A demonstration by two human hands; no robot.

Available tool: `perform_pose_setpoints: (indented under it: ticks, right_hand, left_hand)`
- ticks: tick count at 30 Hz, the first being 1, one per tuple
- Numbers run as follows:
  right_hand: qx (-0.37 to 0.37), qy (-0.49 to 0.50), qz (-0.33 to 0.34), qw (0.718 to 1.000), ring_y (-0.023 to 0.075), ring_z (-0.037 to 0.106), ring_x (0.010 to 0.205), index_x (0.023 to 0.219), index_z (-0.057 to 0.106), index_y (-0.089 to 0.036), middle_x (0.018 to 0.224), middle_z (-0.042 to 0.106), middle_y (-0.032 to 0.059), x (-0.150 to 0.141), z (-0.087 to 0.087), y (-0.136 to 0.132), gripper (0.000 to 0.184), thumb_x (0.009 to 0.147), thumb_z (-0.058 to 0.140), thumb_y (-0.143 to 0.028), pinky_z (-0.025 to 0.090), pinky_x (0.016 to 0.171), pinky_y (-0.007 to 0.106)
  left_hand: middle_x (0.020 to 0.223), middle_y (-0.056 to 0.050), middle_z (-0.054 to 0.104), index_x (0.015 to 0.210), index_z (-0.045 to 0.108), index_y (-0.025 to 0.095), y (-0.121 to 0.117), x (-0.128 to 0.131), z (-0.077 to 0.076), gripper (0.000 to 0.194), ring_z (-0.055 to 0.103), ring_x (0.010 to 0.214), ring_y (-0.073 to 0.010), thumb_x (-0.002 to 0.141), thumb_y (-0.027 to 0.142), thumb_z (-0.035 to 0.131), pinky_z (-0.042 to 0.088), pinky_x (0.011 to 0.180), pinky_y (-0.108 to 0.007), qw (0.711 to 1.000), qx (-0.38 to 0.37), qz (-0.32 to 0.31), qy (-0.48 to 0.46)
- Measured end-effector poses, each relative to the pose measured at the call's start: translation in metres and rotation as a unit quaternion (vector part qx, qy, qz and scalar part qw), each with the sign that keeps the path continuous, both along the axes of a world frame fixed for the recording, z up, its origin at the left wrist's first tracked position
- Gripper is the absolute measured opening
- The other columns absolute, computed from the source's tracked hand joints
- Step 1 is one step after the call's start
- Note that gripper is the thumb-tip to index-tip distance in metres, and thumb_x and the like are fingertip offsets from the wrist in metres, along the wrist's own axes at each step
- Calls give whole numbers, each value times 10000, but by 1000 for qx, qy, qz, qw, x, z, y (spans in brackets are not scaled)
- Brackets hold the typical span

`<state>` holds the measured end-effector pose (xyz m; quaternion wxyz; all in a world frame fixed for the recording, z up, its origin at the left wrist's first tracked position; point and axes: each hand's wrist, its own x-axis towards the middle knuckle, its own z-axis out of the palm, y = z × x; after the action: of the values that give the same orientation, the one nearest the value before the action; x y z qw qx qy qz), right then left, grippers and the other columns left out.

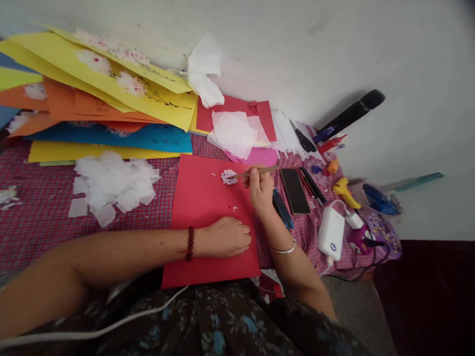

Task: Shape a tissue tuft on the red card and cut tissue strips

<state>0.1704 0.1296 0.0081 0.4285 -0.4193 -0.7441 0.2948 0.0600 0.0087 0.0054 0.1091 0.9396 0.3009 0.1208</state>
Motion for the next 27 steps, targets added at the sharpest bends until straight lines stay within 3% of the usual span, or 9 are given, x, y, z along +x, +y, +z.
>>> perform_pose_setpoints:
  ticks: [10,23,27]
  right_hand:
    - [64,-125,44,989,177,639,676,837,638,-198,775,696,74,-7,9,-3,356,994,390,-400,469,669,301]
    - [33,-87,35,995,179,643,671,941,646,-207,764,682,59,-7,4,-2,381,1004,365,-456,469,635,288]
    - [42,-105,60,992,169,629,639,877,644,-202,753,681,60,-9,8,-2,360,1002,379,-411,457,634,289]
  left_hand:
    - [804,-55,672,792,643,153,-1,0,1,204,628,746,-193,949,250,557,484,696,-326,1000,1,2,-6]
    - [795,-54,671,783,639,155,-1,0,-1,196,626,733,-188,941,249,574,477,683,-325,1000,4,9,-21]
    - [803,-54,676,796,646,153,-1,0,0,191,633,743,-197,942,253,574,478,677,-327,1000,3,7,-16]
